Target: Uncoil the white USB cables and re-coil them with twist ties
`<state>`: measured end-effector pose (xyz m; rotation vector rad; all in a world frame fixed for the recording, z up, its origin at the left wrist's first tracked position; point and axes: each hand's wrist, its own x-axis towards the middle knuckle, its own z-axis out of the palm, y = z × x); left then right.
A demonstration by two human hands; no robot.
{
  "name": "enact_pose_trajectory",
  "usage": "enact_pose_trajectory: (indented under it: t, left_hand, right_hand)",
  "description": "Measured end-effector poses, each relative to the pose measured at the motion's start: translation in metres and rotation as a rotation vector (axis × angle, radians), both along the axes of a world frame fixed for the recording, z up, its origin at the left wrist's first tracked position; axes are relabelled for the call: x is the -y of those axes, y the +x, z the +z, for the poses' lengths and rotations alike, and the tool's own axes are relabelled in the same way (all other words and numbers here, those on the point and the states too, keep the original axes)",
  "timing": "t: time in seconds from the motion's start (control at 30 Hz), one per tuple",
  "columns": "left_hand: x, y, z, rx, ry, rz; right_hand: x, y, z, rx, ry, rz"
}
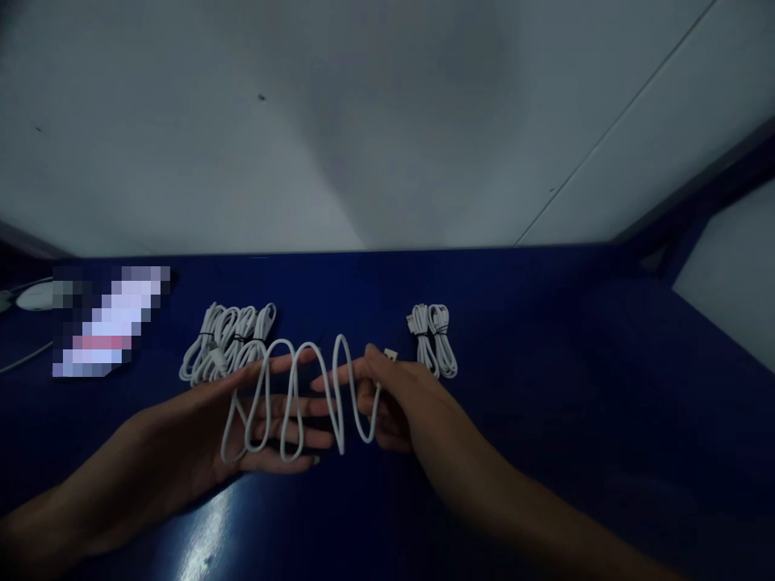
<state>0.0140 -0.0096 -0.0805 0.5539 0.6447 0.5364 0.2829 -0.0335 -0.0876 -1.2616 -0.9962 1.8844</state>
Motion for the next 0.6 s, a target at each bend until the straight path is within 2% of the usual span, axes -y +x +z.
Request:
enact_pose_trajectory:
  t: [0.1, 0.33, 0.6]
  left_hand:
    - [0.0, 0.0, 0.0, 0.011, 0.006, 0.006]
    - [-0.001, 0.0, -0.002, 0.044, -0.012, 0.014]
    - [0.0, 0.003, 0.008, 0.045, 0.003, 0.036]
  right_hand:
    - [-0.004, -0.001, 0.003, 0.034, -0.084, -0.047]
    - [-0.003, -0.003, 0.009, 0.042, -0.096, -0.104]
    - [-0.005, -0.004, 0.016, -0.01, -0.08, -0.027]
